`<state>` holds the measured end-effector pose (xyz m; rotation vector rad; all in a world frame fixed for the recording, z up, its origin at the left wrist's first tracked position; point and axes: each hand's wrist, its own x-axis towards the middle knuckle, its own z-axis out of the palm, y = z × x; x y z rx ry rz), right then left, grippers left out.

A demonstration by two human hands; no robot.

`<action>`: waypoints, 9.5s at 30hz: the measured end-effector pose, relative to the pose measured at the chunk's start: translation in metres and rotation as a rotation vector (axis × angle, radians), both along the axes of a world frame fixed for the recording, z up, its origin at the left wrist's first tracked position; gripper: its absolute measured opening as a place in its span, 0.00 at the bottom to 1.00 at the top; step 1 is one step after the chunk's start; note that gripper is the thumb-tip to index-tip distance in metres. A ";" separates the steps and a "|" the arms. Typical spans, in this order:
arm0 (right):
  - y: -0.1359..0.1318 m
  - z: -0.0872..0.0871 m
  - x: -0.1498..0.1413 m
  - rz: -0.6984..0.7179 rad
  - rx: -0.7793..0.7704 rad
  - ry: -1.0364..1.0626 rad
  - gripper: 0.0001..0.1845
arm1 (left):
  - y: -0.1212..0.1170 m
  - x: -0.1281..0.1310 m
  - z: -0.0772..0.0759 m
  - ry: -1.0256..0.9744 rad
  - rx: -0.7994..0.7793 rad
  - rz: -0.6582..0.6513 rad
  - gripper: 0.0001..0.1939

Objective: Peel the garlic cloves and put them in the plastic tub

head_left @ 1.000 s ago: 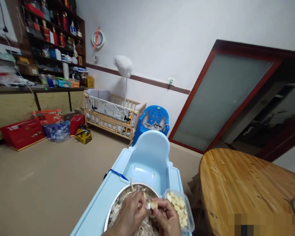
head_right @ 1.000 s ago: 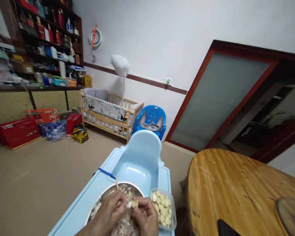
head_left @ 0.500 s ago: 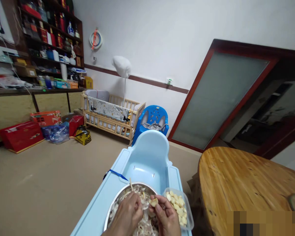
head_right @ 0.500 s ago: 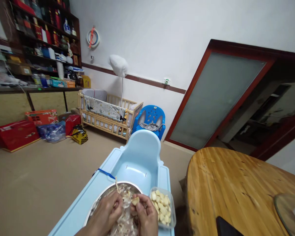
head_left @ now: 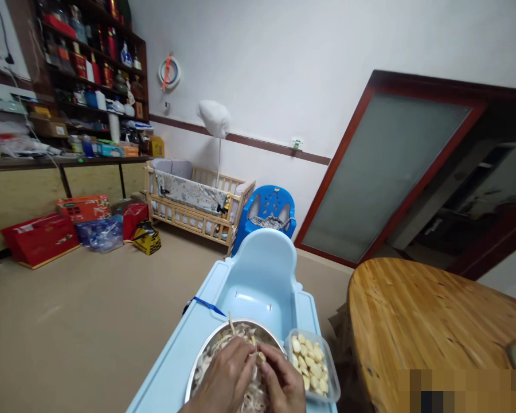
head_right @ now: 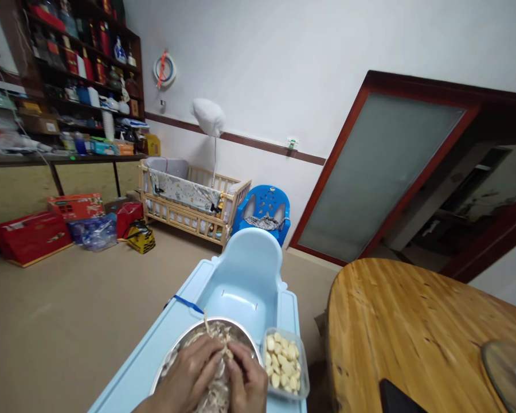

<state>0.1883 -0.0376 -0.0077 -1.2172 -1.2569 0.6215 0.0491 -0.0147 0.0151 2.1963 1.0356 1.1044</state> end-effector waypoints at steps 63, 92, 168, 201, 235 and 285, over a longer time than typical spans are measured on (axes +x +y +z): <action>0.005 0.020 0.007 0.066 -0.270 0.421 0.08 | 0.043 -0.001 0.019 0.331 -0.207 -0.271 0.04; 0.012 -0.003 0.017 0.404 -0.382 0.837 0.20 | 0.044 -0.001 0.001 0.231 -0.035 -0.411 0.07; 0.011 0.013 0.024 0.308 -0.166 0.403 0.11 | 0.045 0.002 0.014 0.195 0.016 -0.335 0.09; 0.007 0.018 0.021 0.186 -0.267 0.406 0.10 | 0.047 0.006 0.003 0.185 0.154 -0.271 0.09; 0.011 0.004 0.016 -0.086 -0.233 0.454 0.14 | 0.046 0.004 0.002 0.064 0.350 -0.278 0.08; 0.009 0.014 0.019 0.024 -0.153 0.347 0.06 | 0.045 0.008 -0.004 0.111 0.334 -0.187 0.08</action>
